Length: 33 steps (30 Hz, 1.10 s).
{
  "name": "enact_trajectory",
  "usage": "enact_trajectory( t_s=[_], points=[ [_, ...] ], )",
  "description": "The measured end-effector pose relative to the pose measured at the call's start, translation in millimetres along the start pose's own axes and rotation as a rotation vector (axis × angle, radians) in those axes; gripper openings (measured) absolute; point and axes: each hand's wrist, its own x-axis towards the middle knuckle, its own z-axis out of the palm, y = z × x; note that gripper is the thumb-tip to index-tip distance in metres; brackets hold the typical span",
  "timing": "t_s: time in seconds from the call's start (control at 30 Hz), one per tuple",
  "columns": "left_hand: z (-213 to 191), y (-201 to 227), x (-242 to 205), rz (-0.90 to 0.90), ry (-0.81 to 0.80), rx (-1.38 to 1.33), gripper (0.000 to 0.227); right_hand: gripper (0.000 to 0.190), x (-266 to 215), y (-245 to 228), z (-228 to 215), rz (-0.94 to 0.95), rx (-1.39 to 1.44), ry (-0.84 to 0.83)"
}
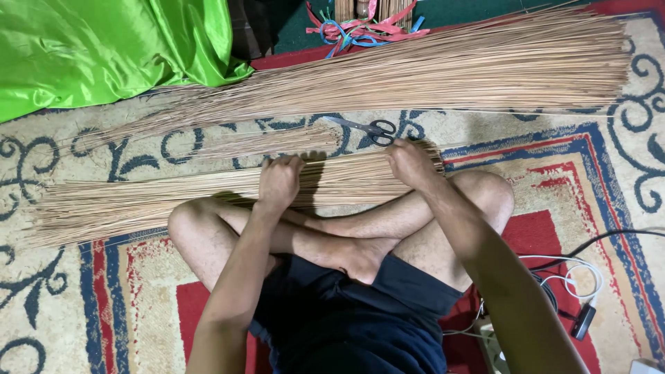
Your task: Bundling and trimming long reeds to prepare them for a craft project
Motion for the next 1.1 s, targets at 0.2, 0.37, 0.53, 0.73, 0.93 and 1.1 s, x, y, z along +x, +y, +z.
enact_trajectory(
  t_s=[0.2, 0.37, 0.53, 0.73, 0.93, 1.1],
  points=[
    [21, 30, 6, 0.052, -0.028, -0.038, 0.018, 0.017, 5, -41, 9, 0.027, 0.046, 0.01],
    [19, 57, 7, 0.063, -0.023, -0.086, 0.013, 0.017, -1, -80, -10, -0.034, 0.038, 0.066],
    [35, 19, -3, 0.057, 0.039, -0.051, 0.013, 0.015, -13, -45, -7, 0.017, -0.014, 0.085],
    [12, -16, -9, 0.042, 0.146, -0.006, 0.01, 0.016, -14, -29, -20, 0.053, 0.064, 0.066],
    [27, -20, -11, 0.053, 0.14, 0.012, 0.005, 0.015, -8, -1, -15, 0.12, 0.001, -0.014],
    [45, 13, 5, 0.068, 0.089, -0.026, 0.015, 0.021, -9, -20, -113, 0.254, -0.028, -0.234]
  ],
)
